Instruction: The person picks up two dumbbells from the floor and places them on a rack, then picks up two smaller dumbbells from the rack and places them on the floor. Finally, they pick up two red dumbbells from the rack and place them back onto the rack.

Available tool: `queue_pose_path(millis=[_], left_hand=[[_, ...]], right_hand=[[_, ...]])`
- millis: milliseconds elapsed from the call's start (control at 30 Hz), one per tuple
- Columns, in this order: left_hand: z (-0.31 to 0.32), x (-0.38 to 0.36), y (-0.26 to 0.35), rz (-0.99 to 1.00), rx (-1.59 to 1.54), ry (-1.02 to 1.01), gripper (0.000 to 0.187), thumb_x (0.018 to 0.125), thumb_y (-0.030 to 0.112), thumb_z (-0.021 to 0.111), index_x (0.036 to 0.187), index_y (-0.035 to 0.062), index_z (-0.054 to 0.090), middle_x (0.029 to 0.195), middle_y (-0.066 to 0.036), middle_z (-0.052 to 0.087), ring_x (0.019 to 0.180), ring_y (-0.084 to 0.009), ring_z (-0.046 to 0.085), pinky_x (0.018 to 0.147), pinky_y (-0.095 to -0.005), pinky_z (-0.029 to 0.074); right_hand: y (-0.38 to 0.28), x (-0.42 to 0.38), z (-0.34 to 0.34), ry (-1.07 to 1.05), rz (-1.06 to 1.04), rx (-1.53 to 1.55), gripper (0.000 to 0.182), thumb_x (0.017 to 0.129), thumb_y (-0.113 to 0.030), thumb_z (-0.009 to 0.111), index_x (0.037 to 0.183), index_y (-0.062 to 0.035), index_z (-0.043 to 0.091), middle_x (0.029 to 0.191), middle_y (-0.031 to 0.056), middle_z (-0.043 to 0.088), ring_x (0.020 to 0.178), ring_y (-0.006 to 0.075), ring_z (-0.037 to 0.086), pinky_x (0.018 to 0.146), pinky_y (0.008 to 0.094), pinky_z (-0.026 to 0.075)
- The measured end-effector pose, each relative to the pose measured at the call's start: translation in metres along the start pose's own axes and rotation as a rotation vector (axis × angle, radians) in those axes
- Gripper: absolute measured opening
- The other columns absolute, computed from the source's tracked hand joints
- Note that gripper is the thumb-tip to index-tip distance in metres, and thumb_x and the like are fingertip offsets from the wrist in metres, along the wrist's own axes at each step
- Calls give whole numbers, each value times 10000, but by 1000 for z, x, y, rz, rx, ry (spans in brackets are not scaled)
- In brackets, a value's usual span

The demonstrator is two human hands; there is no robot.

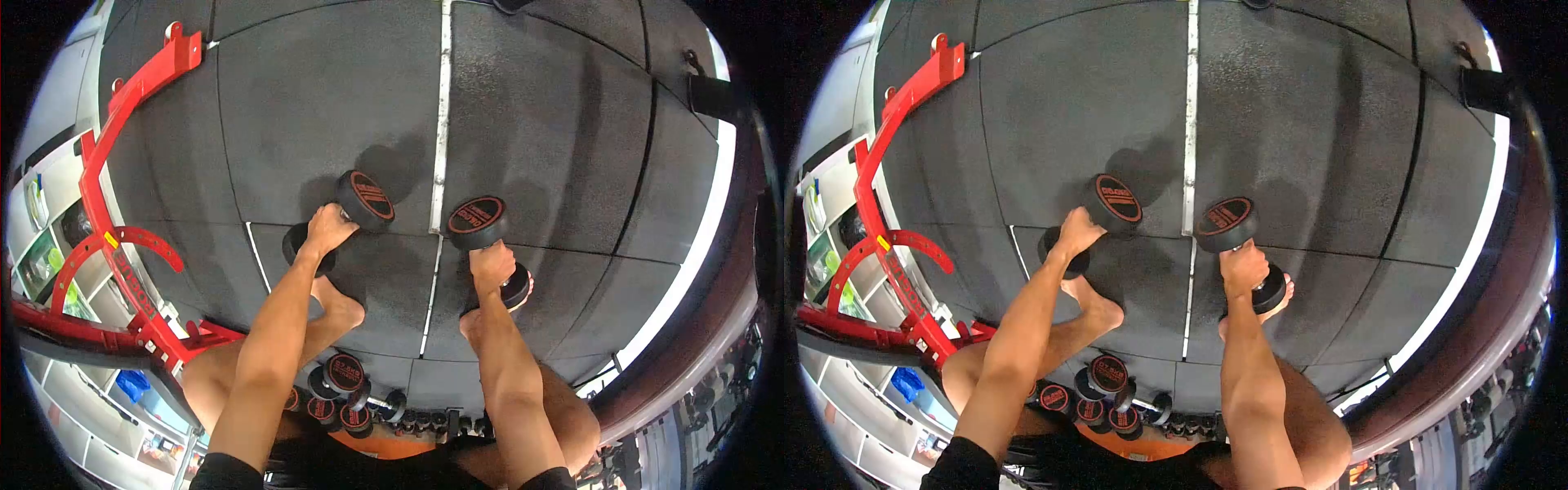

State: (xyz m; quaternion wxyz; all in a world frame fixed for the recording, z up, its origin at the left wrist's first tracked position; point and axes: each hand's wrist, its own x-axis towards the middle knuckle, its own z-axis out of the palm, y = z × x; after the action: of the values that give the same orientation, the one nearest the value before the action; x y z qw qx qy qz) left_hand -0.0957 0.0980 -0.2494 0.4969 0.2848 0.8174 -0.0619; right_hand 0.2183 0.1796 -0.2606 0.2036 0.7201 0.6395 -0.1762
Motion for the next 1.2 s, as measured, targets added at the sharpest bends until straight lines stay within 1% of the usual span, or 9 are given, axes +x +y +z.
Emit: queue_pose_path(millis=[267,367,500,667,867,933,1000,1100,1200], left_hand=[[35,-73,10,203,-701,66,437,734,98,726,1138,-26,615,1109,-189,683,1041,-331,649,899,-383,503],[20,-122,37,-82,-784,-114,437,744,60,717,1161,-11,606,1107,-146,688,1026,-269,648,891,-360,504],[62,-152,-8,-341,-591,-409,385,743,47,709,1098,-26,578,902,-87,695,870,-205,651,812,-357,515],[106,-222,-40,195,-991,-249,217,857,149,660,706,68,528,592,-14,512,545,-141,497,541,-300,410],[68,-281,-15,28,-1468,-318,337,932,253,638,671,128,466,531,24,413,452,-100,415,482,-280,381],[51,-306,-7,-66,-1536,-353,318,921,262,662,693,108,502,549,18,444,473,-103,437,492,-269,387],[31,-328,-2,-117,-1592,-416,312,921,252,671,697,104,511,561,20,461,482,-97,444,494,-263,394],[2,-369,10,-113,-1575,-404,292,924,219,663,703,112,505,560,22,454,481,-91,441,493,-259,397],[-32,-410,21,-59,-1615,-407,279,930,170,637,699,121,489,577,24,448,485,-86,435,491,-256,389]], right_hand=[[0,-1,7,41,13,45,416,733,-401,725,770,10,677,773,257,678,737,438,675,712,510,538],[0,-4,3,40,25,39,402,750,-375,706,775,25,680,798,275,677,764,455,669,735,509,535],[-5,-2,-11,38,9,110,362,760,-314,679,800,45,681,813,292,672,806,471,663,756,512,529],[12,9,-8,-81,-40,234,319,726,-221,655,859,67,694,879,310,676,872,474,665,816,499,521],[31,-47,-29,-307,41,325,428,719,-332,713,907,53,711,879,260,702,907,417,691,831,468,507],[7,-96,-100,-151,60,-76,611,608,-434,766,917,83,668,1158,281,626,1087,375,597,961,477,418],[38,-115,-62,185,-160,-86,687,595,-491,739,975,73,640,1114,256,603,1074,373,575,1025,498,374],[61,-144,-96,163,-318,293,567,699,-416,685,1029,15,520,932,177,537,937,306,516,913,442,361],[50,-202,-164,-469,-130,859,185,852,-201,591,761,-66,503,596,78,469,526,197,453,521,341,380]])
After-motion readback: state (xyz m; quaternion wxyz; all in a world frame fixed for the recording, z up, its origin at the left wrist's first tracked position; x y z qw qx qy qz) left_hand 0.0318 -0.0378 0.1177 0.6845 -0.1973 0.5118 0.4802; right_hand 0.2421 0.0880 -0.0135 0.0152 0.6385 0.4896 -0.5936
